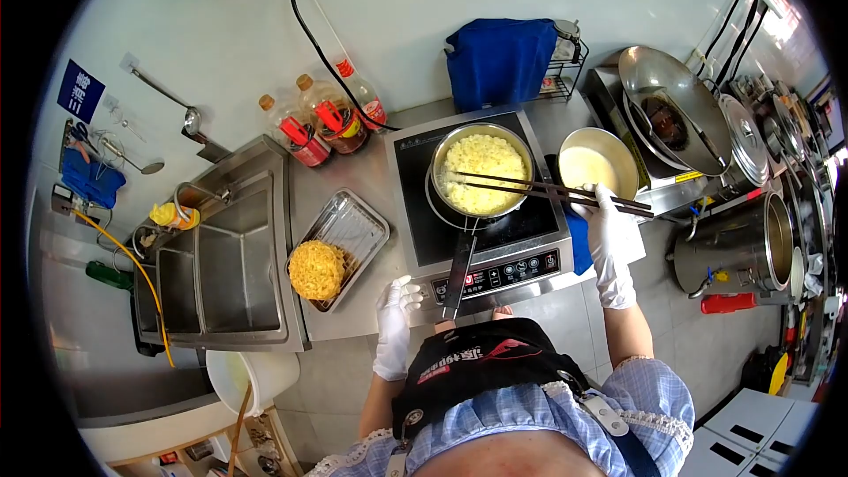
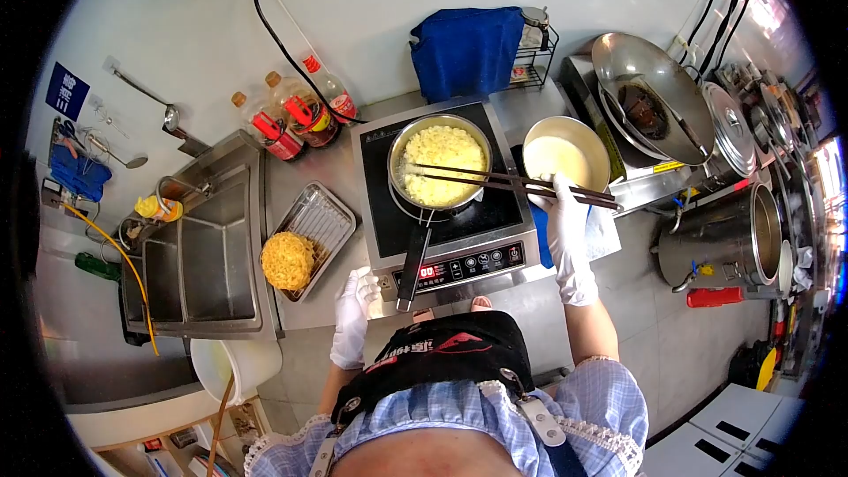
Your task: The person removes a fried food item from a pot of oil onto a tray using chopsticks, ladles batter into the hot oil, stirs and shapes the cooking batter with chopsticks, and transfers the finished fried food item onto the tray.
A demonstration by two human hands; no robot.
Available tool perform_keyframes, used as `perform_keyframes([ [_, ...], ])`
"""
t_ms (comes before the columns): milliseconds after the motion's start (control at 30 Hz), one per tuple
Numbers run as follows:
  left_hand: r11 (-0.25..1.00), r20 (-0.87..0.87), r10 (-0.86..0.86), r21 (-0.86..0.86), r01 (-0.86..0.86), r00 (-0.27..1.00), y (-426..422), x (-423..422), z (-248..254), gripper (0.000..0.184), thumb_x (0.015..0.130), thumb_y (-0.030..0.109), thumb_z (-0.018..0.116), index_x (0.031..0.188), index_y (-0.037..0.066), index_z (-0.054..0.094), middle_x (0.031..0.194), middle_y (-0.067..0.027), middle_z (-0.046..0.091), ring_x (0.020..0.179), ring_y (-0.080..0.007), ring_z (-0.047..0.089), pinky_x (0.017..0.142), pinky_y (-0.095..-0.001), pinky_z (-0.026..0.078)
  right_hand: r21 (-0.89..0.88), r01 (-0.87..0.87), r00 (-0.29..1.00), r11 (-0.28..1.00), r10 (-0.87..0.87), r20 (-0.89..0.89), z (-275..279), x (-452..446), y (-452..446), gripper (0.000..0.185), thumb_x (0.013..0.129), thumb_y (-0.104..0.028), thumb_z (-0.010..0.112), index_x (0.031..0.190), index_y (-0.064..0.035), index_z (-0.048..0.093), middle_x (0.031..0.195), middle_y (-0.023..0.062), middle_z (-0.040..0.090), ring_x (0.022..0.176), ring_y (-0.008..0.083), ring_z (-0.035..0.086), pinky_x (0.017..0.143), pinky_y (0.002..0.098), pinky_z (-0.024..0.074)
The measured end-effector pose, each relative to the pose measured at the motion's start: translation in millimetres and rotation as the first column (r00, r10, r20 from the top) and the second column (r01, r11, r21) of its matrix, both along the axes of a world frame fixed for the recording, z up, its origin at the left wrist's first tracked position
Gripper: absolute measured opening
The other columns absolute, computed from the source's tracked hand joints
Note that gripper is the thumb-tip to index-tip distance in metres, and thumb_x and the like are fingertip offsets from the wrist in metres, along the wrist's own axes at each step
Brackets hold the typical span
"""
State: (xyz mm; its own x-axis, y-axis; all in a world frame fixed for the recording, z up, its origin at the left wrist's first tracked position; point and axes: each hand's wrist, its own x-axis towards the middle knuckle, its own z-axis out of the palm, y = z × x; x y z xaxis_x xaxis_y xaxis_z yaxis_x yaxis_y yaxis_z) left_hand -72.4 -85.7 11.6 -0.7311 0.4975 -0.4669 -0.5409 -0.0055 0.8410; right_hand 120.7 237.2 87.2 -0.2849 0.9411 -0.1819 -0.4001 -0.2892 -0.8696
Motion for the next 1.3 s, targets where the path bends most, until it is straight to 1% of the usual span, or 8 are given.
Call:
perform_keyframes([
  [100,1.0,0.002,-0.007,0.009,0.007,1.0,0.1,0.2,-1.1,0.035,0.095,0.029,0.045,0.107,-0.002,0.056,0.082,-0.0075,0.062,0.067,-0.0125,0.058,0.059,-0.0223,0.046,0.013,0.002,1.0,1.0,-0.002,0.011,0.8,1.1,-0.3,0.03,0.088,-0.02,0.057,0.109,-0.0001,0.051,0.095,0.0103,0.059,0.082,0.0203,0.062,0.07,0.0315,0.055],
  [167,1.0,0.016,0.004,0.023,-0.005,1.0,-0.1,0.3,-1.6,0.031,0.094,0.026,0.046,0.106,0.0,0.057,0.083,-0.0085,0.062,0.066,-0.0129,0.059,0.057,-0.0223,0.046,0.012,0.006,1.0,1.0,-0.006,0.004,1.0,1.2,-0.7,0.03,0.088,-0.02,0.057,0.109,0.0001,0.051,0.095,0.0104,0.059,0.082,0.0203,0.062,0.07,0.0312,0.0552],
  [433,1.0,0.009,0.023,0.015,-0.023,1.0,0.1,3.8,4.6,0.031,0.094,0.026,0.048,0.106,0.0,0.058,0.082,-0.0079,0.062,0.067,-0.0124,0.059,0.057,-0.0216,0.046,0.003,0.016,1.0,1.0,-0.016,0.002,0.3,0.8,-1.3,0.03,0.088,-0.019,0.057,0.11,0.0008,0.05,0.096,0.0107,0.059,0.082,0.0205,0.062,0.069,0.0312,0.0556],
  [733,1.0,0.014,0.02,0.013,-0.02,1.0,-1.9,3.3,4.9,0.031,0.095,0.024,0.045,0.107,-0.001,0.057,0.082,-0.0076,0.062,0.066,-0.0119,0.058,0.058,-0.0215,0.046,-0.048,0.047,0.998,0.998,-0.049,-0.045,11.9,3.8,-2.9,0.024,0.089,-0.02,0.056,0.101,-0.0005,0.055,0.095,0.011,0.061,0.083,0.0207,0.062,0.07,0.0338,0.0548],
  [800,1.0,0.018,0.02,0.013,-0.02,1.0,-2.3,3.6,4.6,0.031,0.095,0.024,0.045,0.107,-0.001,0.057,0.082,-0.0075,0.062,0.066,-0.0119,0.058,0.058,-0.0215,0.046,0.007,0.057,0.996,0.998,-0.057,-0.073,16.1,-1.6,-5.0,0.023,0.088,-0.021,0.056,0.1,-0.0017,0.056,0.094,0.0105,0.061,0.083,0.0208,0.062,0.07,0.0348,0.0546],
  [867,1.0,0.022,0.019,0.002,-0.019,1.0,-2.1,3.0,4.5,0.031,0.095,0.024,0.045,0.107,-0.001,0.057,0.082,-0.0075,0.062,0.066,-0.0122,0.058,0.058,-0.0218,0.046,0.007,0.078,0.995,0.997,-0.078,-0.062,19.9,-7.3,-9.6,0.024,0.088,-0.022,0.057,0.101,-0.0024,0.056,0.095,0.0098,0.061,0.083,0.0208,0.062,0.071,0.0348,0.0545],
  [967,1.0,0.026,0.024,0.017,-0.024,0.999,-1.7,4.3,6.4,0.031,0.094,0.025,0.046,0.107,-0.001,0.057,0.082,-0.0075,0.062,0.066,-0.0125,0.058,0.058,-0.022,0.045,0.018,0.037,0.999,0.999,-0.036,-0.03,11.0,-12.1,-9.5,0.028,0.089,-0.022,0.056,0.107,-0.0016,0.052,0.097,0.0097,0.059,0.085,0.0205,0.061,0.074,0.0325,0.0544],
  [1300,0.999,0.012,0.036,0.007,-0.037,0.999,-9.5,3.1,-1.0,0.033,0.095,0.027,0.044,0.105,-0.002,0.057,0.082,-0.0072,0.062,0.066,-0.0127,0.057,0.059,-0.0232,0.046,-0.003,0.034,0.999,0.999,-0.034,0.012,-1.9,-8.9,-4.8,0.032,0.089,-0.024,0.056,0.111,-0.0015,0.051,0.1,0.0099,0.058,0.088,0.0203,0.06,0.075,0.0324,0.0543],
])
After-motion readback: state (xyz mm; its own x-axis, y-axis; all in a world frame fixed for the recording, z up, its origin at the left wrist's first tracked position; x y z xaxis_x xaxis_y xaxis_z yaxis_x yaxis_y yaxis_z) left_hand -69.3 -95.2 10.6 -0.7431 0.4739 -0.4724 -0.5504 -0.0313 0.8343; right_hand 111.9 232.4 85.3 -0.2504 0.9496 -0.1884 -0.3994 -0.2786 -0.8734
